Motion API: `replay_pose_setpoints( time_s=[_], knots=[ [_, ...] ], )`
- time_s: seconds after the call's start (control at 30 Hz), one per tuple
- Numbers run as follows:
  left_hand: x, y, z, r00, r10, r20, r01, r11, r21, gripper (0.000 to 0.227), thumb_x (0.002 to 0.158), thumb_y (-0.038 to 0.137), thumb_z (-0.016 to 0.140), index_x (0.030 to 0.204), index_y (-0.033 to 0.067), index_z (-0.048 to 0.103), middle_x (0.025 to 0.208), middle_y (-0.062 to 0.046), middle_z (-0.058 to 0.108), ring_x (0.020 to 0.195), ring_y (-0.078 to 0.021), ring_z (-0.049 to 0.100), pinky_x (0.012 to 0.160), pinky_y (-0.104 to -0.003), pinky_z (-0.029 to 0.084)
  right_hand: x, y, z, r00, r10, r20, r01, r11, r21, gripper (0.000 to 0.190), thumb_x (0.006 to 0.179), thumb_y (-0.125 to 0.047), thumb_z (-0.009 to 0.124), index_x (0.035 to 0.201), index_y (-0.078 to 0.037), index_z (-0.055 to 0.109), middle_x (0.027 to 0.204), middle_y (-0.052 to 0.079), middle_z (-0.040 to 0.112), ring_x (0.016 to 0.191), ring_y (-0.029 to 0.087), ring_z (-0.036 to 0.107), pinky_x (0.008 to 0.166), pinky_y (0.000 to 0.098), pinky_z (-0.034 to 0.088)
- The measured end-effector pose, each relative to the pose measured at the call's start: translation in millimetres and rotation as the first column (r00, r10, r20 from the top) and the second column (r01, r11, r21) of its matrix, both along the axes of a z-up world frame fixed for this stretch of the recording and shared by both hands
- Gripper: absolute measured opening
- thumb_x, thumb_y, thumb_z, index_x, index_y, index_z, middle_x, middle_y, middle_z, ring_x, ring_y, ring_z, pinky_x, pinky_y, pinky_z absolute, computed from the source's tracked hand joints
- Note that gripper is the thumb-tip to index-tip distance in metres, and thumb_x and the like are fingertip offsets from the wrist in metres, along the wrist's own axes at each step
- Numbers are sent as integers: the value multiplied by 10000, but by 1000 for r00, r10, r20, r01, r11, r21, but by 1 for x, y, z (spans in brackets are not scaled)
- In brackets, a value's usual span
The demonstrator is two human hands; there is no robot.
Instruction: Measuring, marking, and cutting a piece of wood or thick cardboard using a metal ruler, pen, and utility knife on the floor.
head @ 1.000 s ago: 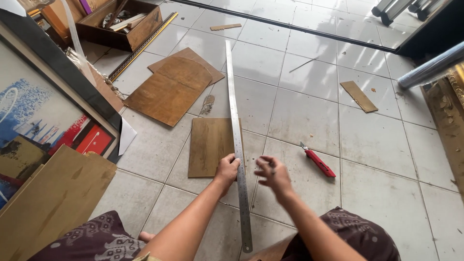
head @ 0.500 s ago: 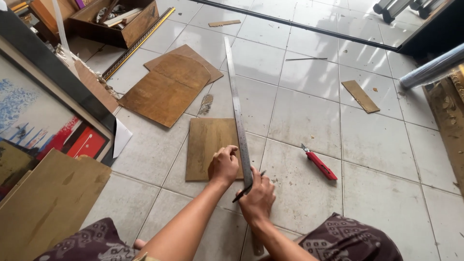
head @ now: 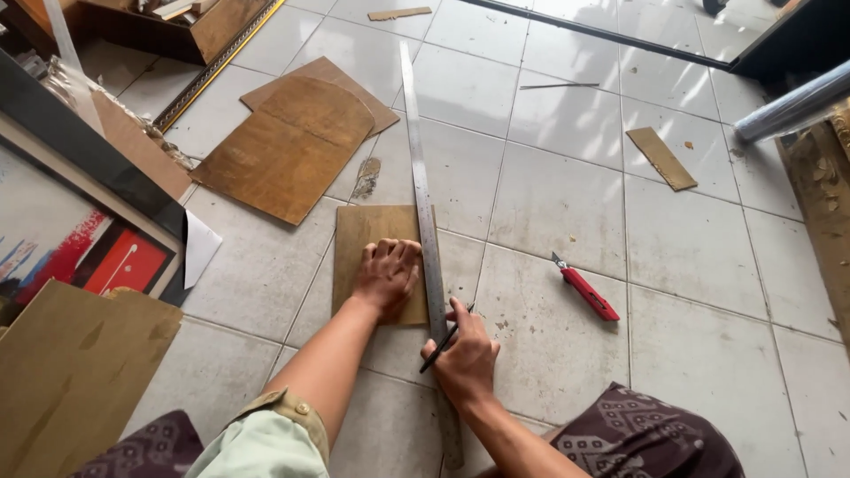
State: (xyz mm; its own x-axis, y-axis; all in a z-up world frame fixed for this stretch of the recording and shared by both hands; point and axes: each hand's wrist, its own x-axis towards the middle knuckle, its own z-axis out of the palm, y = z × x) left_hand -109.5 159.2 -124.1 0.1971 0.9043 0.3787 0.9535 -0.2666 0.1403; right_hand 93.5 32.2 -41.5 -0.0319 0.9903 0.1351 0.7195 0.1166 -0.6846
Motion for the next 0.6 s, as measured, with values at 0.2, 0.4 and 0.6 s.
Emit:
replay_pose_setpoints(
  time_s=[0.2, 0.4, 0.6],
  knots=[
    [-4, 20, 15, 995, -97, -3, 96, 993, 67, 436, 1094, 453, 544, 1428, 177, 495, 1498, -39, 510, 1314, -309, 444, 1236, -520, 295, 0, -4, -8, 994, 25, 108, -36, 994, 101, 896, 747, -189, 928, 1583, -139, 611, 1170, 43, 755, 649, 150, 668, 868, 375, 452],
    [-2, 24, 3, 1000, -14, -3, 14, 999, -45, 707, 1120, 674, 400, 1671, 234, 453, 1701, 25, 508, 1556, -321, 398, 1320, -659, 245, 5, -3, -23, 993, 14, 121, -36, 984, 177, 727, 752, -280, 916, 1447, -195, 720, 1053, -11, 751, 582, 116, 618, 869, 347, 462],
    [-1, 32, -20, 997, 9, -77, -11, 1000, -19, 768, 1109, 710, 353, 1741, 273, 384, 1810, 95, 377, 1585, -301, 343, 1312, -673, 213, 5, -1, -27, 992, -5, 123, -14, 987, 157, 669, 770, -328, 954, 1388, -192, 735, 911, -18, 715, 538, 120, 602, 870, 345, 502]
  ],
)
